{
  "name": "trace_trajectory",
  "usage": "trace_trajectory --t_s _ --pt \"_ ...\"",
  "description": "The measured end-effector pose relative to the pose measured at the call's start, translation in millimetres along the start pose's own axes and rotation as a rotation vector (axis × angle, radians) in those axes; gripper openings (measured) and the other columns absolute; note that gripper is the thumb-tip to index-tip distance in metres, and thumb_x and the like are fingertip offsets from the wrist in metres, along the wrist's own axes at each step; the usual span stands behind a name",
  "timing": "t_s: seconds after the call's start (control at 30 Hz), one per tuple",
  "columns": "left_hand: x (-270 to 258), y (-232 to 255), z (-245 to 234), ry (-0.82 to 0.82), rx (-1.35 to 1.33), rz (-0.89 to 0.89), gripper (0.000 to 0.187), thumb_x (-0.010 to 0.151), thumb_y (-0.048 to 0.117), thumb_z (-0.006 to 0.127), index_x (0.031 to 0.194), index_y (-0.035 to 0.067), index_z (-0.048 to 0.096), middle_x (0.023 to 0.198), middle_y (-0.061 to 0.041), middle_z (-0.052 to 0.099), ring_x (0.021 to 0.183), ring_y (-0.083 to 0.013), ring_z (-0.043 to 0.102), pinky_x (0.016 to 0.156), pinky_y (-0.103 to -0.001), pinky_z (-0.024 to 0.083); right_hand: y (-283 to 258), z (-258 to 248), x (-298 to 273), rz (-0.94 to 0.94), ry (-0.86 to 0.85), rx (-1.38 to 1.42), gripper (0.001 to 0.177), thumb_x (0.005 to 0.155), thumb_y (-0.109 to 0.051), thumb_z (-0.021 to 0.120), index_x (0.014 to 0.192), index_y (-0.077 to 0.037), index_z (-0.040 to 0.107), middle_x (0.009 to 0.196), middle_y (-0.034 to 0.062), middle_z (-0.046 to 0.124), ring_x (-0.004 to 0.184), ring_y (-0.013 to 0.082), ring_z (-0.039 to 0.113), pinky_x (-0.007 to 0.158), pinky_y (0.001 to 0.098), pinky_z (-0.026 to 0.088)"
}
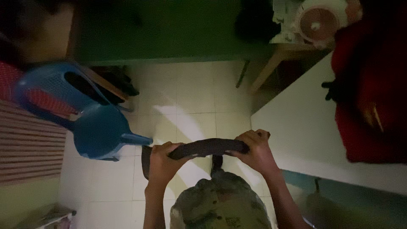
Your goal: The person picks up a black cushion from the floor and folds it repeatedly by hand.
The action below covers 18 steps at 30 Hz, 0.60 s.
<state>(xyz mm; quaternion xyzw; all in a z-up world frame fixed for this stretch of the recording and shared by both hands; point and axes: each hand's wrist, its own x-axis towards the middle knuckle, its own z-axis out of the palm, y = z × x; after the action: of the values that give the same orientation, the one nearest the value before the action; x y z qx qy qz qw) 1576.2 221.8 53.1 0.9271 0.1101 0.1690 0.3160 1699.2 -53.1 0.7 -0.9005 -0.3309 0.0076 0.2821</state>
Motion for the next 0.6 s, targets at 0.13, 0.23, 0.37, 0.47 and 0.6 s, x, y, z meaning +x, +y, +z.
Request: trace_trajectory --t_s 0.13,0.23,0.37,0.47,0.6 --pt "28 8 9 -0.113 -0.109 -0.183 0.04 0.063 0.033 0.095 0.089 0.006 0.081 0.07 -0.007 0.071 0.057 -0.0191 0.065 0.06 -0.033 0.049 19 -11 23 -0.031 0.027 0.027 0.05 0.061 -0.037 0.095 0.098 -0.008 0.076 0.1 0.008 0.073 0.098 0.0317 0.055 0.097 0.0464 0.036" --pt "40 15 17 -0.069 -0.059 -0.124 0.039 0.062 0.031 0.096 0.088 0.006 0.081 0.068 -0.007 0.073 0.055 -0.0193 0.064 0.061 -0.034 0.048 33 -16 39 -0.014 -0.02 0.045 0.052 0.062 -0.04 0.096 0.098 -0.008 0.076 0.1 0.0073 0.072 0.099 0.0288 0.054 0.099 0.047 0.034" --pt "57 19 23 -0.052 0.004 -0.087 0.037 0.063 0.03 0.098 0.085 0.005 0.082 0.064 -0.009 0.071 0.052 -0.0215 0.062 0.063 -0.039 0.047 44 -19 56 -0.064 0.014 0.056 0.049 0.063 -0.043 0.095 0.092 -0.009 0.074 0.094 0.0061 0.071 0.095 0.0295 0.053 0.097 0.047 0.033" --pt "68 19 26 -0.08 -0.146 -0.231 0.041 0.063 0.03 0.096 0.092 0.006 0.08 0.074 -0.007 0.073 0.058 -0.0174 0.068 0.057 -0.033 0.053 51 -20 68 -0.035 -0.013 0.046 0.048 0.061 -0.039 0.094 0.093 -0.009 0.076 0.093 0.0066 0.07 0.097 0.0326 0.051 0.095 0.0461 0.033" --pt "81 14 30 -0.022 -0.107 -0.123 0.035 0.061 0.023 0.096 0.088 0.006 0.082 0.069 -0.009 0.074 0.059 -0.0219 0.067 0.058 -0.035 0.05 55 -20 82 -0.008 -0.053 0.082 0.044 0.066 -0.04 0.093 0.094 -0.012 0.075 0.095 0.003 0.071 0.094 0.0215 0.058 0.102 0.0462 0.034"
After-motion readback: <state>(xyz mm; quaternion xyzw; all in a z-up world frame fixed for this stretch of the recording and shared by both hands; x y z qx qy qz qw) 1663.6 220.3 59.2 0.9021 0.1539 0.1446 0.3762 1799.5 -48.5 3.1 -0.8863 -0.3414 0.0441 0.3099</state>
